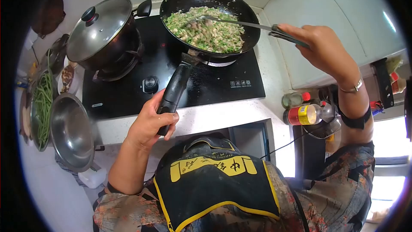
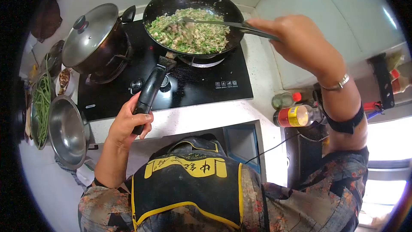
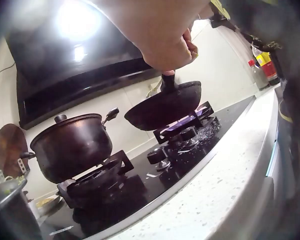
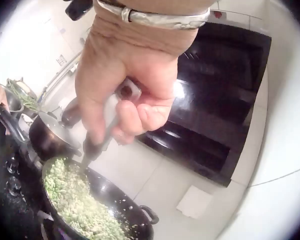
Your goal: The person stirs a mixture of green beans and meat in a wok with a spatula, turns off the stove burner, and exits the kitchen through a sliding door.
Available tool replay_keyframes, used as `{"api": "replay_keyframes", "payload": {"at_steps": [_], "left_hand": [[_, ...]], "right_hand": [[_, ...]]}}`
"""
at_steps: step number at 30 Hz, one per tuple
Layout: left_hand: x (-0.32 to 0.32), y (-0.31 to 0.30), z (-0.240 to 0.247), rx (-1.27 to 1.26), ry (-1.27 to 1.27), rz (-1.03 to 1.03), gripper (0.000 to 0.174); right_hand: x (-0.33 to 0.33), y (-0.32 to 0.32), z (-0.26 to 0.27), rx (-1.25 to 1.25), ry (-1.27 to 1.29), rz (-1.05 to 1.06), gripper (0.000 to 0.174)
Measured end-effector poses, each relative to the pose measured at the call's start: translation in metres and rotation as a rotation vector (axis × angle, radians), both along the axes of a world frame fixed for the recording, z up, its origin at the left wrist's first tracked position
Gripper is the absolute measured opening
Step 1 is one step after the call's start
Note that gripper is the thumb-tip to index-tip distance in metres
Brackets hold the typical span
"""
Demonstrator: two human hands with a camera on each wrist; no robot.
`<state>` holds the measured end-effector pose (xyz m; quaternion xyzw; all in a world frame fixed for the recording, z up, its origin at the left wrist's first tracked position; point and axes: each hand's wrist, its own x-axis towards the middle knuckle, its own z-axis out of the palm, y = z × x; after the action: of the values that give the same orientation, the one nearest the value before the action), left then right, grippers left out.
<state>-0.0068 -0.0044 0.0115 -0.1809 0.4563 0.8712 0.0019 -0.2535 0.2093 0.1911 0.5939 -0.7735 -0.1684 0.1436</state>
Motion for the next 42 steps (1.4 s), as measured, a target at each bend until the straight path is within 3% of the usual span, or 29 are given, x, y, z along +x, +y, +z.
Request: {"api": "replay_keyframes", "payload": {"at_steps": [3, 6, 9, 13, 18, 21, 24, 27, 30, 31, 35, 39, 42], "left_hand": [[0.001, 0.003, 0.0, 0.029, 0.029, -0.015, 0.06], [0.002, 0.003, -0.001, 0.04, 0.031, -0.004, 0.061], [0.0, 0.009, -0.001, 0.062, 0.022, 0.01, 0.058], [-0.002, 0.018, -0.004, 0.078, 0.021, 0.014, 0.058], [-0.004, 0.023, -0.005, 0.085, 0.011, -0.002, 0.064], [-0.006, 0.022, -0.002, 0.065, 0.009, 0.009, 0.063], [-0.005, 0.021, -0.001, 0.052, 0.022, 0.017, 0.063], [-0.005, 0.021, 0.001, 0.049, 0.021, 0.009, 0.065], [-0.004, 0.019, 0.001, 0.058, 0.02, 0.013, 0.065], [-0.003, 0.017, 0.0, 0.055, 0.02, 0.008, 0.065], [-0.002, 0.014, -0.004, 0.049, 0.006, 0.013, 0.065], [-0.001, 0.006, -0.005, 0.045, 0.005, 0.002, 0.067], [0.0, 0.002, -0.002, 0.023, -0.009, 0.001, 0.068]], "right_hand": [[0.011, 0.023, 0.023, -0.01, -0.034, -0.107, 0.053], [0.017, 0.047, 0.049, -0.236, -0.346, -0.07, 0.049], [0.034, 0.057, 0.073, -0.187, -0.47, -0.259, 0.051], [0.054, 0.023, 0.036, 0.093, -0.069, -0.235, 0.04], [0.017, 0.002, -0.042, -0.123, -0.072, -0.35, 0.037], [-0.004, 0.026, -0.042, -0.232, -0.173, -0.296, 0.039], [-0.001, 0.046, -0.009, -0.266, -0.349, -0.395, 0.042], [-0.025, 0.049, -0.013, -0.295, -0.348, -0.455, 0.043], [-0.042, 0.034, -0.042, -0.363, -0.843, -0.847, 0.043], [-0.042, 0.031, -0.053, -0.35, -0.975, -0.843, 0.044], [-0.026, 0.038, -0.051, -0.382, -1.065, -0.717, 0.044], [-0.048, 0.062, -0.045, -0.519, -0.965, -0.578, 0.041], [-0.069, 0.052, -0.044, -0.496, -0.865, -0.714, 0.041]]}}
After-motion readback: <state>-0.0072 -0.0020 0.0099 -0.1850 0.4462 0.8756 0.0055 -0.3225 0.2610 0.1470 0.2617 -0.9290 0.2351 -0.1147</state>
